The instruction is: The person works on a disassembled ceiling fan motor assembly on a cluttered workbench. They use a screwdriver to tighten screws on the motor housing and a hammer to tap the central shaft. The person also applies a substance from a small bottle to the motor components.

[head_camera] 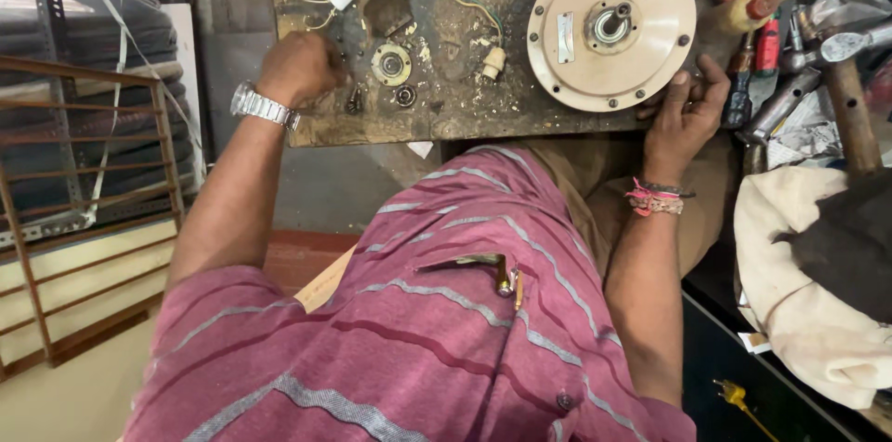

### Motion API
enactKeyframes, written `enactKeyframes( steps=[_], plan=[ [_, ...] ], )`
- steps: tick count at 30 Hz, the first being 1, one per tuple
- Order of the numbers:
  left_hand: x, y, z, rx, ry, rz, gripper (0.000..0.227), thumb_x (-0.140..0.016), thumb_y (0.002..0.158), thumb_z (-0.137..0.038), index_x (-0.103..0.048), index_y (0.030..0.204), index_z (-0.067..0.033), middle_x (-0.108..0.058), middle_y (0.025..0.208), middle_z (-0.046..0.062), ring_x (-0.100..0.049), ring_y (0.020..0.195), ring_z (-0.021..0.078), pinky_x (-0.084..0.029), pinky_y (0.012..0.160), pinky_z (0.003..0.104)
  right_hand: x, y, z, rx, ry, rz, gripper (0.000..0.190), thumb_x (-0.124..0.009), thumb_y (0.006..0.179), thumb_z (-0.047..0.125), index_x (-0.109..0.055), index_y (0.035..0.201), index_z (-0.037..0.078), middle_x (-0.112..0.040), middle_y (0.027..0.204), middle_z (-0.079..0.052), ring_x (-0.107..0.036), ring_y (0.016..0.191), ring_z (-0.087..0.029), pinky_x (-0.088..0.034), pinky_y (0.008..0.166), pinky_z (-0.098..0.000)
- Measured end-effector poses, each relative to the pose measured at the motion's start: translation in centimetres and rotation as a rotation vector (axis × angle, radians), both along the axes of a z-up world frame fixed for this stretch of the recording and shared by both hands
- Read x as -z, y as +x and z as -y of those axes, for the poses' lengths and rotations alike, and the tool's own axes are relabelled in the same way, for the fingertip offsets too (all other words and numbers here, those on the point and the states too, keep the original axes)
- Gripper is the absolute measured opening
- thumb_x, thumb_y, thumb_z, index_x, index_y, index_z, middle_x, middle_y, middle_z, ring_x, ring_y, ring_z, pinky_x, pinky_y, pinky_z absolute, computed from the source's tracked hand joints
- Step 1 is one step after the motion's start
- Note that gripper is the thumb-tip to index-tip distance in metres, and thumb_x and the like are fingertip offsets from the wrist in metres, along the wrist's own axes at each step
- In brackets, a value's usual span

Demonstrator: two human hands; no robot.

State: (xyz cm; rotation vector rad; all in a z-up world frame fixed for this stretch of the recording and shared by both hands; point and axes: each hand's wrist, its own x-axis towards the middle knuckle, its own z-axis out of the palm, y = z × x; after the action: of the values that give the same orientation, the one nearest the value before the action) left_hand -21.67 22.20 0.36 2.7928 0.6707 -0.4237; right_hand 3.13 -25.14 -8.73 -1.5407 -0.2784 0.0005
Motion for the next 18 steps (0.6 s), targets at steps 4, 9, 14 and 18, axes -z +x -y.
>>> enactKeyframes(
  steps=[4,9,14,18],
  plan=[
    [-1.5,0.7,2.3,-0.045,-0.033,-0.163,0.039,-0.087,0.073,-0.046,-0.081,0.094,-0.014,-0.074,0.095,0.016,-0.07,0.09,0.0379,-0.055,0.076,0.05,-0.2,0.2,-0.3,-0.001,-0.003,0.02,0.03,-0.062,0.118,0.015,-0.052,0.142,0.0,-0.065,0.097,-0.004,-0.061,0.07,-0.01,-0.052,0.058,-0.0259],
    [0.3,0.4,3.2,-0.083,-0.023,-0.096,0.031,-0.085,0.075,-0.038,-0.08,0.095,-0.0158,-0.075,0.094,0.015,-0.072,0.088,0.0369,-0.056,0.077,0.049,-0.5,0.2,-0.3,0.004,-0.025,0.007,0.027,-0.061,0.117,0.012,-0.054,0.139,-0.001,-0.067,0.095,-0.004,-0.063,0.07,-0.01,-0.052,0.057,-0.0249],
    [2.2,-0.6,2.1,-0.095,-0.087,-0.011,0.021,-0.083,0.074,-0.029,-0.081,0.091,-0.0171,-0.077,0.093,0.012,-0.073,0.088,0.0337,-0.057,0.079,0.047,-0.7,0.2,-0.4,-0.01,-0.032,0.018,0.022,-0.06,0.117,0.01,-0.056,0.135,-0.002,-0.068,0.098,-0.005,-0.062,0.069,-0.009,-0.051,0.057,-0.0244],
    [2.1,-1.0,2.3,-0.092,-0.062,-0.004,0.021,-0.083,0.073,-0.027,-0.08,0.091,-0.0171,-0.076,0.092,0.011,-0.072,0.088,0.0333,-0.056,0.077,0.046,-1.0,0.0,-0.5,-0.005,-0.043,0.023,0.021,-0.06,0.117,0.009,-0.057,0.134,-0.002,-0.067,0.096,-0.004,-0.061,0.069,-0.009,-0.051,0.057,-0.0241]
  ],
)
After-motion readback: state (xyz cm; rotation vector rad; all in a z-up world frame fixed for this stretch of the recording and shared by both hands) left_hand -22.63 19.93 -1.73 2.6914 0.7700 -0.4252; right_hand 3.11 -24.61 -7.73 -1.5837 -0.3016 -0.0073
